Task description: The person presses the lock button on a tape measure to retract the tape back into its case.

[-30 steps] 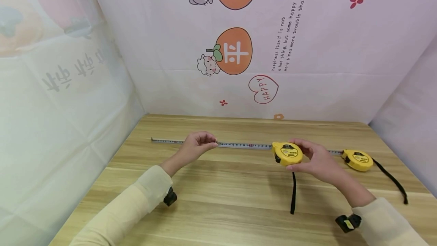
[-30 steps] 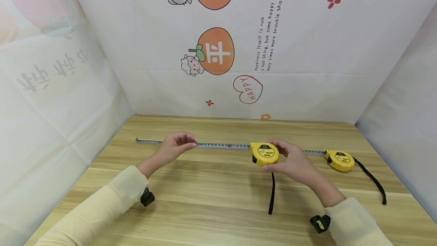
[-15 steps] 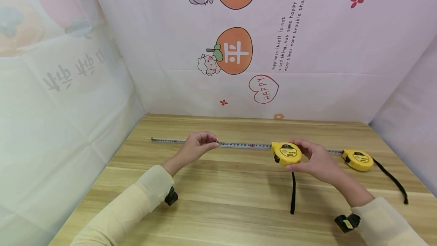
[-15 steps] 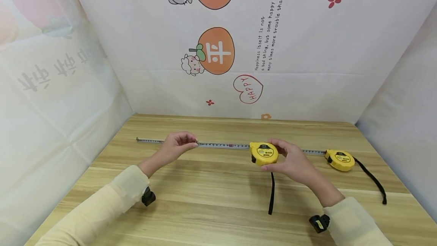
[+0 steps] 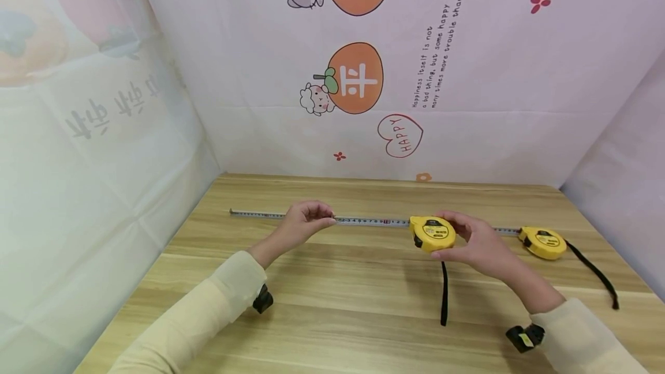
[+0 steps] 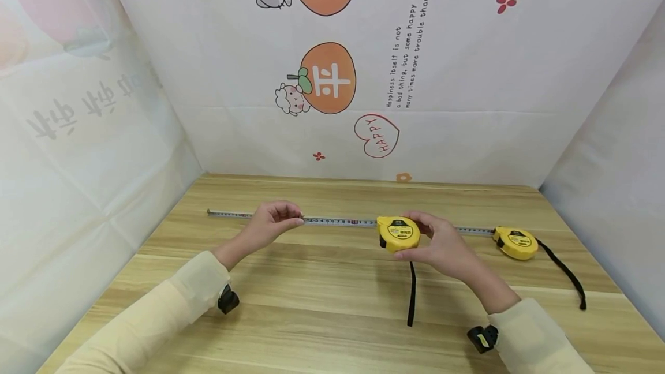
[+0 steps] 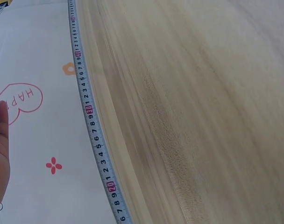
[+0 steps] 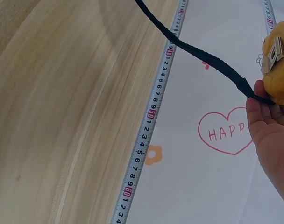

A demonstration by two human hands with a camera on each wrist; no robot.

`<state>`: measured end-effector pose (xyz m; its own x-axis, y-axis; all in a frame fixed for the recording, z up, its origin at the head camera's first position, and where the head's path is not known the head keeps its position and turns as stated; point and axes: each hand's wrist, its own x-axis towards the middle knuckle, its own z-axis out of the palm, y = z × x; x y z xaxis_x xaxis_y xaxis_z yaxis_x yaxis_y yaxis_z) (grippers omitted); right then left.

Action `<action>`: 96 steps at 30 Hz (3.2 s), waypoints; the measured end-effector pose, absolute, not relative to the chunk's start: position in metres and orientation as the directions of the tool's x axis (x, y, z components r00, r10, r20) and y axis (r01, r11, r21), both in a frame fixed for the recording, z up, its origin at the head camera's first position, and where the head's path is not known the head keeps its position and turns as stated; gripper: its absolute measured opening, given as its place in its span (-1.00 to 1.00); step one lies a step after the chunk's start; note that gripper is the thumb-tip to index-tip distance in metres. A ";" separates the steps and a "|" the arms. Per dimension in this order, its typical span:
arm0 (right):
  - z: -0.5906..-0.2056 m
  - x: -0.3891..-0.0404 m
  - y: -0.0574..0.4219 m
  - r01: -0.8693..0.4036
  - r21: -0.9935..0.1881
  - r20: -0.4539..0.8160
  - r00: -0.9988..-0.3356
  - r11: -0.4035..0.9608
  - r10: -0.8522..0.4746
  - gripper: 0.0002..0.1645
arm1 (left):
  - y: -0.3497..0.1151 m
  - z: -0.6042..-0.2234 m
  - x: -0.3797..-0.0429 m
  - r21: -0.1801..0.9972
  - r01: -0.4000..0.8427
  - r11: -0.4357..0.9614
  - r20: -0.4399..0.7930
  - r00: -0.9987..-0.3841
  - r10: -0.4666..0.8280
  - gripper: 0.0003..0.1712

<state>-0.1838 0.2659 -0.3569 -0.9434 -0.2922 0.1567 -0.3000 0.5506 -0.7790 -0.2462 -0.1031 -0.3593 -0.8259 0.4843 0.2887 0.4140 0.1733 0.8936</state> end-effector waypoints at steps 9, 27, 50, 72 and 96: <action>-0.359 -0.184 0.262 -0.284 -0.798 0.144 -0.946 0.532 -0.290 -0.03 | -0.101 -0.363 -0.246 0.895 0.417 0.157 0.297 -0.821 0.488 -0.88; -0.363 -0.187 0.256 -0.286 -0.798 0.147 -0.946 0.530 -0.290 -0.01 | -0.095 -0.368 -0.248 0.892 0.410 0.191 0.277 -0.829 0.485 -0.89; -0.366 -0.190 0.248 -0.291 -0.809 0.152 -0.943 0.511 -0.296 -0.02 | -0.089 -0.390 -0.265 0.861 0.489 0.138 0.360 -0.779 0.514 -0.88; -0.367 -0.189 0.244 -0.284 -0.817 0.141 -0.942 0.502 -0.303 0.00 | -0.081 -0.391 -0.263 0.865 0.484 0.132 0.357 -0.779 0.515 -0.89; -0.374 -0.191 0.234 -0.308 -0.819 0.173 -0.937 0.483 -0.304 0.00 | -0.070 -0.393 -0.258 0.884 0.451 0.123 0.331 -0.790 0.516 -0.88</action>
